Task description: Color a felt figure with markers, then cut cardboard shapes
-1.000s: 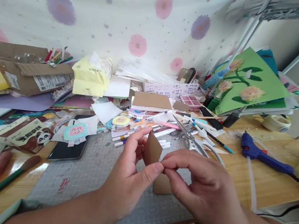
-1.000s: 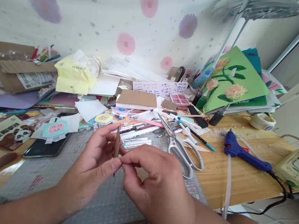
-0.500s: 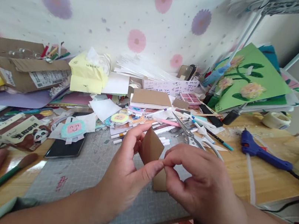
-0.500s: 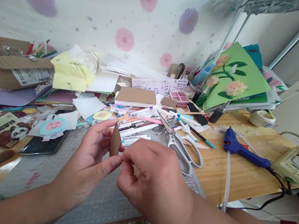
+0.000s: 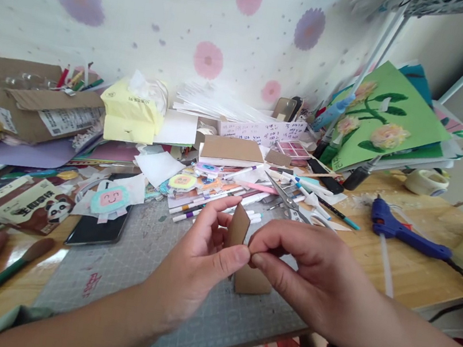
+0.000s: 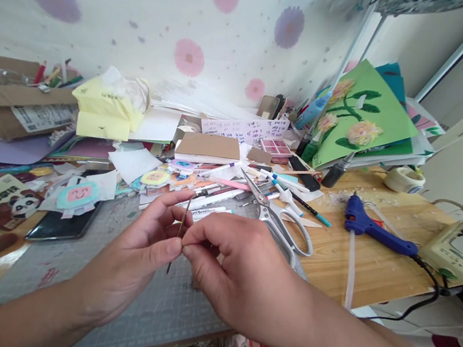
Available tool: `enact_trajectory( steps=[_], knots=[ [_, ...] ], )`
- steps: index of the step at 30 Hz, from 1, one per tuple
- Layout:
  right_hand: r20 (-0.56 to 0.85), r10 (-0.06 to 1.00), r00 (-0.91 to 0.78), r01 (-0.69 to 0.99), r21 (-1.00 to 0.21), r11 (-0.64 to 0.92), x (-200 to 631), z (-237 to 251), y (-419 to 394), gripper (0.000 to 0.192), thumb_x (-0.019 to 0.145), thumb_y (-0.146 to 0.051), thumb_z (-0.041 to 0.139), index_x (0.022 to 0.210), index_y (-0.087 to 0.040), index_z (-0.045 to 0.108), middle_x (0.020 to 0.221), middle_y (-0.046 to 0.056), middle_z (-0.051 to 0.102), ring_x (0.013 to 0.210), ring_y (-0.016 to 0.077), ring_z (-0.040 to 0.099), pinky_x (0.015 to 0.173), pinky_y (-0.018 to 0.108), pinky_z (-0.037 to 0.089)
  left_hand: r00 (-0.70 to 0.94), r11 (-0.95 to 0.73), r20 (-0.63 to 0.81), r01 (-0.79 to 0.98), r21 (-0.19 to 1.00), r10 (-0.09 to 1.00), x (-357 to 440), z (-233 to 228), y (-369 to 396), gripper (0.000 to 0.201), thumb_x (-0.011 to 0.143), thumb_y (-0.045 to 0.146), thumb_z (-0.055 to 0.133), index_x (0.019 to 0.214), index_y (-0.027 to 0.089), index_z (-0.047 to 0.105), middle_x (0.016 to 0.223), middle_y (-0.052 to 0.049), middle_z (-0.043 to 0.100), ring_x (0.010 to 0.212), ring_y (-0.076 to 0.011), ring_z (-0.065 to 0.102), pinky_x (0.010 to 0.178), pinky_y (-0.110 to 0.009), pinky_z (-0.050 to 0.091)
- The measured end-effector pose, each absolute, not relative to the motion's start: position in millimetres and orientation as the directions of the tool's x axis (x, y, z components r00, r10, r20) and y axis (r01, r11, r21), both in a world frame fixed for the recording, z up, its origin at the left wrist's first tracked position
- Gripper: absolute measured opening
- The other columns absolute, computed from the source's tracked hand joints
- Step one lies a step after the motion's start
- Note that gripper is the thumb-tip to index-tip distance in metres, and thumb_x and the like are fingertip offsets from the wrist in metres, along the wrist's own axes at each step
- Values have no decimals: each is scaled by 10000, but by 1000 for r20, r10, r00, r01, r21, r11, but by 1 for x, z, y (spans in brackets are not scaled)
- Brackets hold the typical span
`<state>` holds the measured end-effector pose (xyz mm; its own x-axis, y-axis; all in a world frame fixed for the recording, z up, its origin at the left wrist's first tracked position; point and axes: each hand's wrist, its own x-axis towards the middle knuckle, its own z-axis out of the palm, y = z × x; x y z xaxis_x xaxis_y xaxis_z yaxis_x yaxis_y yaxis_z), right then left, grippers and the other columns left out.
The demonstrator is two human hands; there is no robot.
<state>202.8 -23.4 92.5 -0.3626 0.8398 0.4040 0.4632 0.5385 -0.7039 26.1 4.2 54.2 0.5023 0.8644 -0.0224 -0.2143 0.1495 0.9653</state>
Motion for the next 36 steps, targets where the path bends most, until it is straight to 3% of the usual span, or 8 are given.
enact_trajectory(
  steps=[14, 21, 29, 36],
  knots=[
    [433, 819, -376, 579, -581, 573, 201, 88, -22, 137, 755, -30, 545, 700, -136, 612, 604, -20, 583, 549, 71, 497, 522, 170, 361, 462, 60, -18, -76, 995, 887, 26, 53, 7, 541, 808, 401, 708, 1271, 371, 429, 1094, 11, 514, 951, -167, 516, 765, -277, 407],
    [410, 834, -370, 557, -620, 552, 200, 88, -22, 148, 750, -31, 523, 678, -148, 578, 603, -27, 563, 553, 71, 476, 534, 163, 367, 483, 99, -45, -87, 991, 875, 26, 54, 5, 552, 804, 401, 714, 1276, 363, 431, 1090, 4, 522, 951, -168, 525, 777, -277, 418],
    [297, 892, -341, 442, -787, 430, 201, 94, -23, 149, 790, -63, 515, 695, -159, 576, 593, -44, 535, 529, 75, 457, 490, 164, 380, 539, 249, -86, -237, 939, 838, 27, 57, 3, 468, 822, 315, 713, 1231, 358, 490, 1004, 29, 535, 931, -127, 557, 817, -251, 437],
    [311, 888, -339, 521, -723, 453, 201, 94, -25, 161, 816, -71, 532, 741, -163, 640, 621, -28, 612, 551, 85, 528, 521, 183, 398, 457, 82, -3, -153, 985, 890, 27, 56, 4, 511, 827, 343, 700, 1267, 354, 440, 1070, 14, 543, 973, -157, 536, 853, -287, 417]
  ],
)
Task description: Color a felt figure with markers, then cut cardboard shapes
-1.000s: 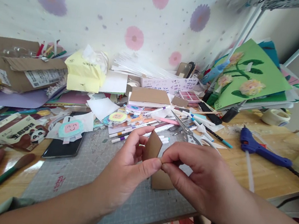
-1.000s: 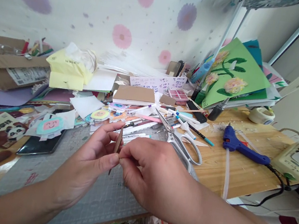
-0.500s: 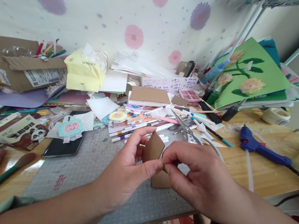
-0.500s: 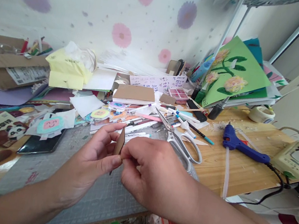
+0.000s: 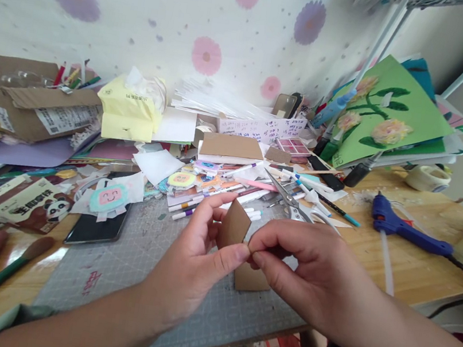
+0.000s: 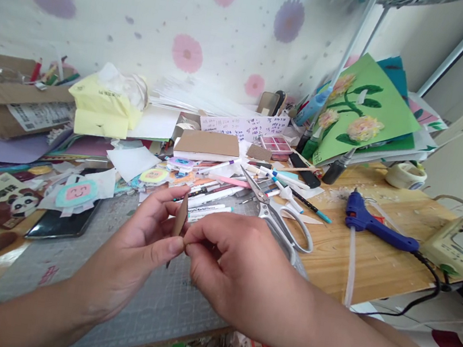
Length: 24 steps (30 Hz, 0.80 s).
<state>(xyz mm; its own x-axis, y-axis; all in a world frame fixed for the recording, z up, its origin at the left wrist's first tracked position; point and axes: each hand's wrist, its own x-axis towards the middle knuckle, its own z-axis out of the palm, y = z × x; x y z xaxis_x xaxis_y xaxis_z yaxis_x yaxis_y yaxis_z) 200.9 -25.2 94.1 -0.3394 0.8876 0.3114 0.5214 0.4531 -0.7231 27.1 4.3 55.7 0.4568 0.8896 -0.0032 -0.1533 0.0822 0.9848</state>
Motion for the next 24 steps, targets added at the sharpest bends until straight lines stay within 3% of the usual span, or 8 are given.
enact_trajectory(
  steps=[8, 15, 18, 24],
  knots=[
    [448, 859, -247, 655, -576, 489, 193, 82, -26, 163, 742, -62, 529, 651, -184, 586, 580, -20, 604, 519, 103, 530, 502, 215, 371, 350, -150, 152, -34, 988, 924, 27, 54, 0, 520, 854, 345, 669, 1291, 327, 387, 1184, -21, 539, 1098, -218, 510, 953, -370, 377],
    [518, 813, -265, 650, -527, 547, 188, 84, -23, 162, 693, -40, 485, 642, -191, 514, 587, -19, 549, 533, 105, 501, 499, 212, 364, 365, -104, 110, -34, 994, 924, 28, 54, -2, 534, 842, 376, 678, 1290, 344, 390, 1112, -5, 531, 1027, -209, 516, 887, -347, 394],
    [498, 823, -274, 608, -573, 549, 189, 87, -23, 154, 693, -41, 478, 646, -183, 511, 582, -26, 520, 529, 99, 479, 496, 207, 361, 382, -51, 65, -46, 998, 922, 28, 55, -1, 533, 827, 387, 692, 1277, 350, 409, 1092, -4, 534, 1006, -208, 521, 854, -338, 401],
    [333, 894, -301, 453, -775, 441, 196, 93, -21, 144, 785, -83, 506, 681, -173, 547, 589, -39, 533, 524, 81, 466, 490, 175, 383, 455, 169, -57, -210, 963, 888, 28, 57, 0, 485, 835, 356, 691, 1256, 340, 451, 1070, 3, 537, 1000, -168, 517, 852, -298, 422]
  ],
)
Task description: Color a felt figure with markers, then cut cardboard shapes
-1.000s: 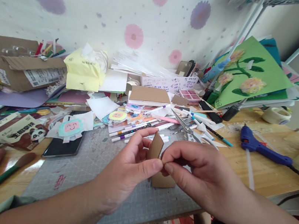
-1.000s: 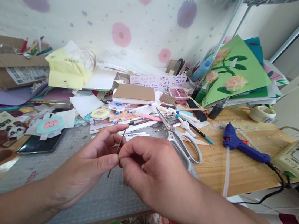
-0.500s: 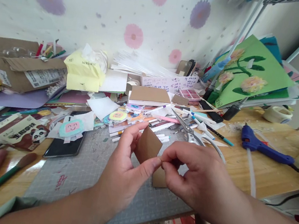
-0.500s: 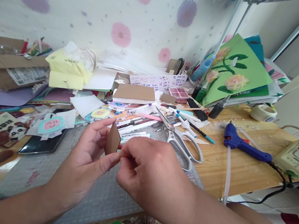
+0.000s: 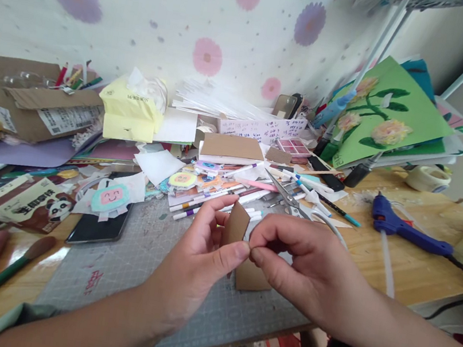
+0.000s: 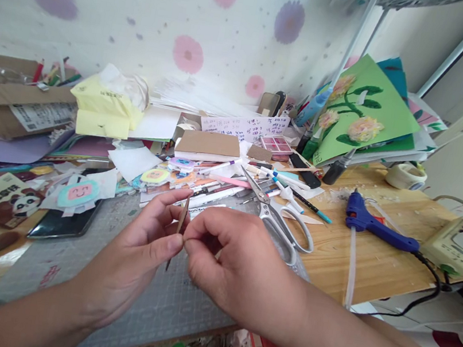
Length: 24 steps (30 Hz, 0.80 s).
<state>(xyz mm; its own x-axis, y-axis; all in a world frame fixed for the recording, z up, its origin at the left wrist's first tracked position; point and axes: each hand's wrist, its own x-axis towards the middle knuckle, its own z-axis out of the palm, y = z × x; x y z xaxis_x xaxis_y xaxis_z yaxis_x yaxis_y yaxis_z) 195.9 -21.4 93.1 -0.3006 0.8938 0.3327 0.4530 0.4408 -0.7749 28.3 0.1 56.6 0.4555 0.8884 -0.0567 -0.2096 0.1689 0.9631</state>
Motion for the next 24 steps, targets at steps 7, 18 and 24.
enact_trajectory(
  steps=[7, 18, 24],
  knots=[
    [333, 895, -297, 475, -762, 441, 197, 92, -21, 120, 725, -79, 522, 649, -161, 565, 578, -28, 570, 513, 83, 483, 496, 182, 401, 480, 235, -111, -207, 950, 870, 28, 57, 0, 477, 819, 350, 713, 1236, 353, 483, 1032, 16, 514, 982, -143, 500, 836, -264, 420],
    [409, 868, -282, 573, -653, 494, 192, 89, -22, 124, 652, -62, 495, 594, -168, 525, 530, -44, 529, 479, 74, 462, 465, 183, 354, 471, 216, -114, -168, 962, 875, 29, 53, 0, 557, 788, 366, 733, 1261, 337, 438, 1114, -6, 522, 1011, -192, 523, 861, -324, 416],
    [425, 860, -282, 532, -676, 509, 192, 91, -24, 147, 658, -36, 497, 597, -169, 504, 544, -52, 492, 492, 69, 438, 468, 177, 350, 507, 264, -134, -193, 945, 852, 29, 54, -2, 511, 806, 343, 721, 1245, 344, 461, 1075, 3, 520, 1003, -179, 510, 846, -312, 417]
  ],
)
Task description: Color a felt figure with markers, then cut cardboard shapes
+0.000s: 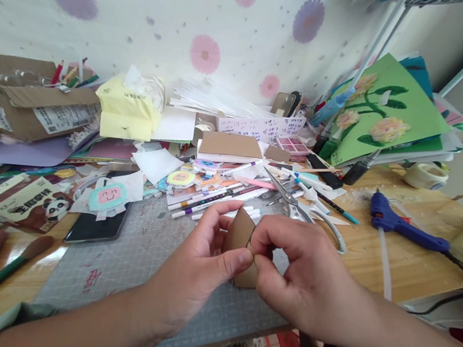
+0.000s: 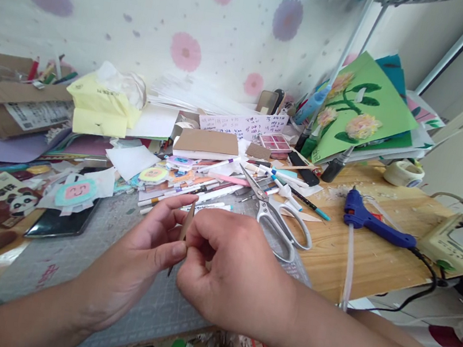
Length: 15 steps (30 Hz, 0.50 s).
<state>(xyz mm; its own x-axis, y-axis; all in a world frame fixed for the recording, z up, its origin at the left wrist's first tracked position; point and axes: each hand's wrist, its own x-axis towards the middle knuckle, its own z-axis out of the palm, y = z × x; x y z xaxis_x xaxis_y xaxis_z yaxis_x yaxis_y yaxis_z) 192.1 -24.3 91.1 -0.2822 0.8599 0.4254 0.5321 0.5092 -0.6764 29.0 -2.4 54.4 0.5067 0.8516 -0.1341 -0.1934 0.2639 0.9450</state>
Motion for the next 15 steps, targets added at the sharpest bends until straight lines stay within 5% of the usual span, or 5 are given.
enact_trajectory(
  steps=[6, 15],
  knots=[
    [460, 849, -259, 416, -740, 528, 196, 91, -27, 155, 750, -22, 534, 733, -162, 597, 662, -2, 623, 596, 108, 567, 571, 209, 453, 567, 341, -139, -268, 901, 812, 27, 57, -2, 429, 841, 325, 683, 1234, 333, 511, 1034, 3, 548, 1006, -174, 497, 862, -317, 379],
    [576, 750, -325, 509, -562, 652, 197, 87, -27, 144, 779, -9, 580, 780, -130, 657, 680, 32, 694, 614, 109, 621, 579, 197, 464, 554, 368, -171, -265, 891, 815, 29, 57, -3, 430, 832, 340, 691, 1230, 325, 528, 1024, 7, 556, 992, -161, 484, 856, -305, 357]
  ],
)
